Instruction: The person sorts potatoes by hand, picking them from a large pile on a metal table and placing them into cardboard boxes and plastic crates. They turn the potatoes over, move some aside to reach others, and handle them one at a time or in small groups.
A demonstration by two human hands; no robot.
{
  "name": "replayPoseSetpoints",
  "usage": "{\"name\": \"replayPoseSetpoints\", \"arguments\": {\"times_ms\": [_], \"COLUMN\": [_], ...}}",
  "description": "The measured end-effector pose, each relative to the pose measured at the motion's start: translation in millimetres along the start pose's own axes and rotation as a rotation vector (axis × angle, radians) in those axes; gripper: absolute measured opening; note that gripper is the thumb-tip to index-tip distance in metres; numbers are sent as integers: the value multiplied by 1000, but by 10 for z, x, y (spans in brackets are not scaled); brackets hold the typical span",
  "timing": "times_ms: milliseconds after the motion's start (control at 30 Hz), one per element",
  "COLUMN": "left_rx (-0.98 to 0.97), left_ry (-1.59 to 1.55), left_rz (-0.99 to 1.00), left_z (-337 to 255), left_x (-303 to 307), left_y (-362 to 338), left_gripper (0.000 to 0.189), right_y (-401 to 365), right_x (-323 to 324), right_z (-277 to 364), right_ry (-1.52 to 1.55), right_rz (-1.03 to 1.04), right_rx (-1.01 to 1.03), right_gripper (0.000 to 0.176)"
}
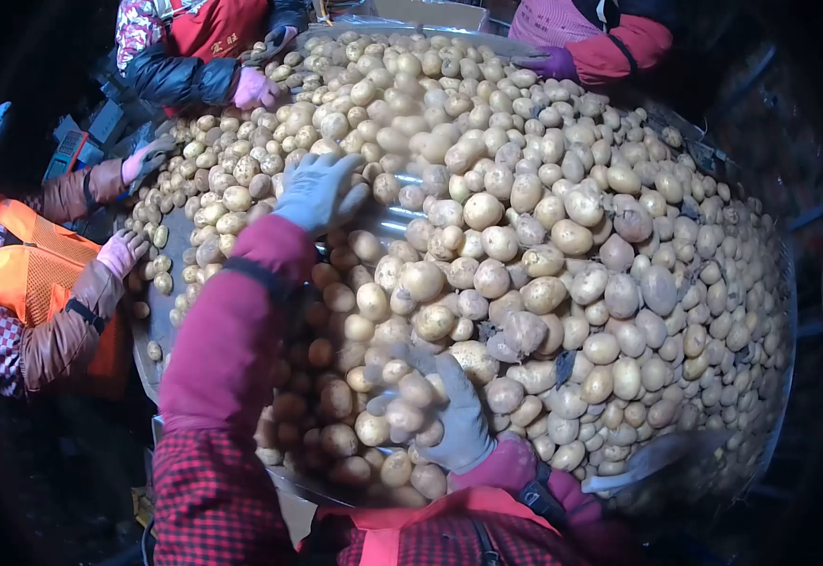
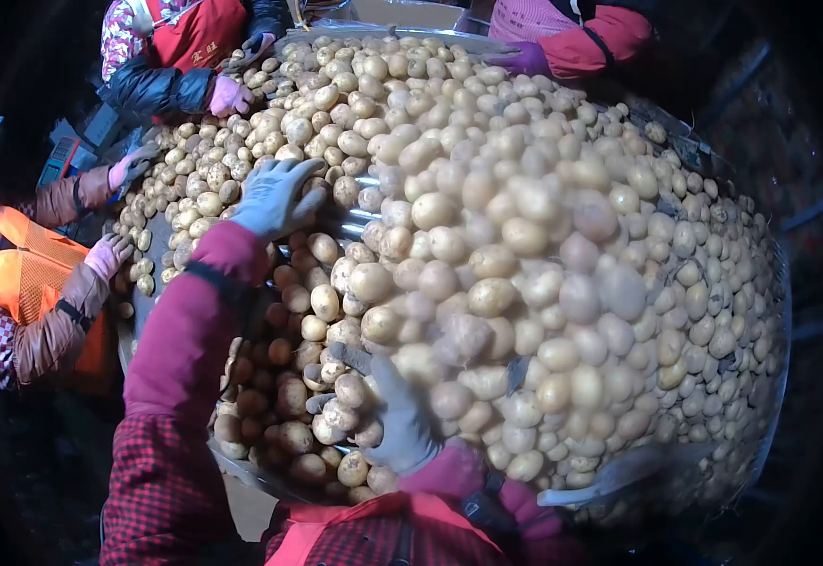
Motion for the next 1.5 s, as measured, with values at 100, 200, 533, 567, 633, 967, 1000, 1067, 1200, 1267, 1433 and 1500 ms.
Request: {"name": "replayPoseSetpoints", "arguments": {"times_ms": [100, 200, 533, 567, 633, 967, 1000, 1067, 1200, 1267, 1433, 1500], "left_rx": [38, 14, 37, 58, 123, 93, 14, -40, 56, 140, 90, 81], "left_ry": [19, 43, 176, 244, 202, -14, 14, 11, 91, 34, 200, 84], "left_rz": [-20, -88, 93, 94, 143, -56, -58, -12, 260, 232, 143, 97], "left_z": [-172, -192, -669, -723, -735, -489, -405, -152, 389, 601, 779, 804], "left_x": [-301, -324, 476, 504, 553, 861, 792, 514, 4, -12, -19, 47], "left_y": [40, -333, -1731, -1869, -2035, -1699, -1522, -1246, -849, -805, -956, -1066], "left_gripper": [49, 48, 49, 47, 50, 34, 33, 33, 39, 41, 55, 54], "right_y": [32, -10, -63, -60, 41, 7, -4, -21, 21, 24, 14, 0], "right_x": [106, -32, 64, 43, 136, 52, 51, 53, 139, 172, 174, 179], "right_z": [-13, 25, 25, 23, -29, -20, -18, -13, -21, -9, -8, -11], "right_ry": [-41, 34, -220, -297, -265, -113, -156, -198, -214, -206, -228, -247], "right_rz": [0, 33, -68, -76, -170, -77, -98, -105, -144, -105, -55, -64], "right_rx": [36, 31, 164, 199, 230, 121, 124, 112, 128, 126, 143, 130], "right_gripper": [65, 59, 43, 44, 47, 45, 45, 44, 46, 47, 51, 54]}}
Point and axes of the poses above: each hand's wrist, its own y-axis towards the middle knuckle, its own x-axis out of the back of the hand, z = x × y, the point moved 6 cm from there along y, towards the middle knuckle, and after that the axes turned 14 degrees about -x, right-handed, at the moved point
